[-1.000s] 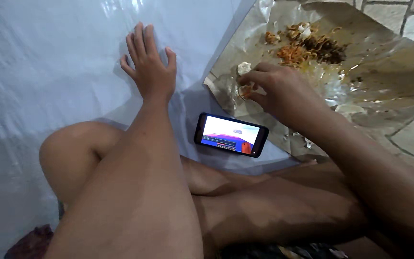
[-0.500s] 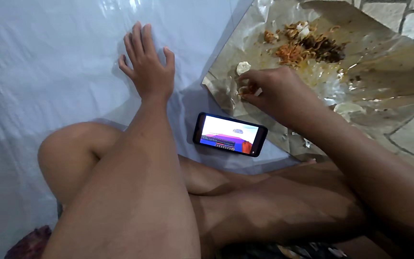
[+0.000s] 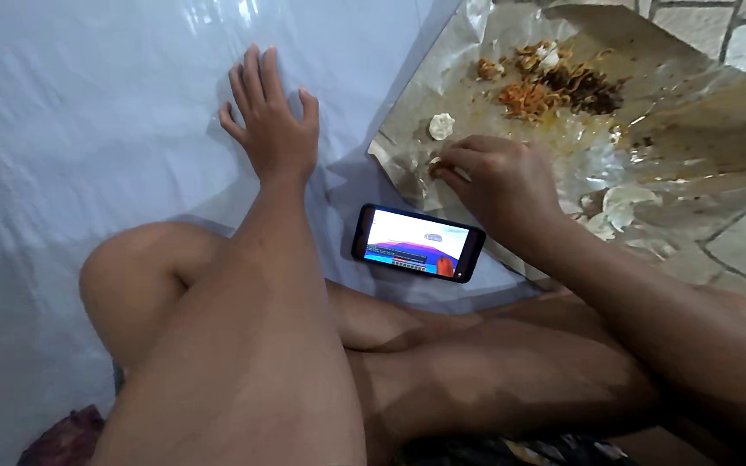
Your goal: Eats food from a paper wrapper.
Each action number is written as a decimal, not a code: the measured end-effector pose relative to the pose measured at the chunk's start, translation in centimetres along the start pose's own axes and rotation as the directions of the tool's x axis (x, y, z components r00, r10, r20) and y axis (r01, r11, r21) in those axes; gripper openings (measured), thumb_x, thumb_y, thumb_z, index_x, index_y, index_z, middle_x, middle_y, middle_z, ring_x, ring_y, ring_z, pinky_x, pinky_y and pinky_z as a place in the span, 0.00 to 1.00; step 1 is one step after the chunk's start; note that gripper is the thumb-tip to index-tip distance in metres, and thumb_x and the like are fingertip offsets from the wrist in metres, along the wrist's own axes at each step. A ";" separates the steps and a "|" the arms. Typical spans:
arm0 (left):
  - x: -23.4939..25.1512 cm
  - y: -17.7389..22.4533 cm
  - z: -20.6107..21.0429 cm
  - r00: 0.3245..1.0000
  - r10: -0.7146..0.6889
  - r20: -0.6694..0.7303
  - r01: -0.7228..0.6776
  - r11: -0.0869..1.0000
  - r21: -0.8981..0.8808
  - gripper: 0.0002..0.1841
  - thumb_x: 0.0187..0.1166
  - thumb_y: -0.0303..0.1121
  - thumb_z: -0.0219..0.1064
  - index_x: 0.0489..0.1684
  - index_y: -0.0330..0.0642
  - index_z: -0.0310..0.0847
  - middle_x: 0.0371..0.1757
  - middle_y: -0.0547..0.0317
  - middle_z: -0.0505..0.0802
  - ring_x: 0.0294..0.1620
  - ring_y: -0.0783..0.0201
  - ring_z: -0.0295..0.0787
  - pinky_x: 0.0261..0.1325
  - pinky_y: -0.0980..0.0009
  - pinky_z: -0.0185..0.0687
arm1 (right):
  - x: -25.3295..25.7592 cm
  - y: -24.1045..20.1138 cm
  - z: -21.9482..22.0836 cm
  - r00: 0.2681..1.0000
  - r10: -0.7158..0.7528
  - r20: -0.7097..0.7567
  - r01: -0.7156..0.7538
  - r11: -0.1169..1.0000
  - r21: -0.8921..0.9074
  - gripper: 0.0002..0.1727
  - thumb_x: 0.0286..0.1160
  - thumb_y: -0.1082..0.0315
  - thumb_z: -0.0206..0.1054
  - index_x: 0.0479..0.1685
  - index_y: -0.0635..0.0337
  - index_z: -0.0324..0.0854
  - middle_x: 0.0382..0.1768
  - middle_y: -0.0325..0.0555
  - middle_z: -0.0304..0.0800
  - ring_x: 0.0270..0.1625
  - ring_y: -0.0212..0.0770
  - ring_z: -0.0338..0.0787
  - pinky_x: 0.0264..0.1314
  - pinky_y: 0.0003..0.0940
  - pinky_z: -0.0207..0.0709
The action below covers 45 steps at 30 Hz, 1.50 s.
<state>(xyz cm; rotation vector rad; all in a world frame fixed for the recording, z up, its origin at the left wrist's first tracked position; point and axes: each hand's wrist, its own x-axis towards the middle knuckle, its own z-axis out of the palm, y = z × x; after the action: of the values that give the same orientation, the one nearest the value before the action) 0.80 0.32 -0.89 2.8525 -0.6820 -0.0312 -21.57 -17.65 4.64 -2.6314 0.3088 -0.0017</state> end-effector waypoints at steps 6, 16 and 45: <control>-0.3 1.0 -1.0 0.999 -0.038 0.037 0.040 0.998 -0.040 0.32 0.86 0.53 0.49 0.92 0.57 0.60 0.94 0.59 0.63 0.96 0.51 0.48 0.85 0.32 0.38 | -0.4 0.8 1.3 0.978 -0.106 -0.178 0.103 0.994 -0.028 0.09 0.82 0.70 0.67 0.45 0.66 0.90 0.45 0.59 0.95 0.40 0.58 0.96 0.36 0.52 0.86; -0.4 0.9 -0.8 0.999 -0.036 0.027 0.036 0.999 -0.030 0.32 0.86 0.53 0.49 0.92 0.58 0.60 0.94 0.61 0.63 0.95 0.51 0.49 0.85 0.32 0.39 | -0.4 1.0 1.6 0.974 -0.086 -0.208 0.093 0.995 0.023 0.09 0.81 0.72 0.67 0.44 0.65 0.93 0.46 0.59 0.96 0.43 0.57 0.96 0.40 0.52 0.88; -0.3 1.0 -1.0 0.998 -0.040 0.049 0.042 0.997 -0.058 0.32 0.87 0.53 0.48 0.92 0.58 0.60 0.94 0.62 0.62 0.96 0.52 0.47 0.86 0.32 0.37 | 0.2 0.4 0.2 1.000 -0.009 0.005 0.008 0.996 0.093 0.07 0.77 0.80 0.68 0.42 0.66 0.92 0.44 0.58 0.92 0.43 0.55 0.94 0.47 0.52 0.88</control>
<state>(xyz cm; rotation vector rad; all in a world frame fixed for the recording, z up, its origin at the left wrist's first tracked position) 0.14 -0.24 0.24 2.8172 -0.6210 -0.1242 -21.48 -17.96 4.30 -2.5402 0.2886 -0.0115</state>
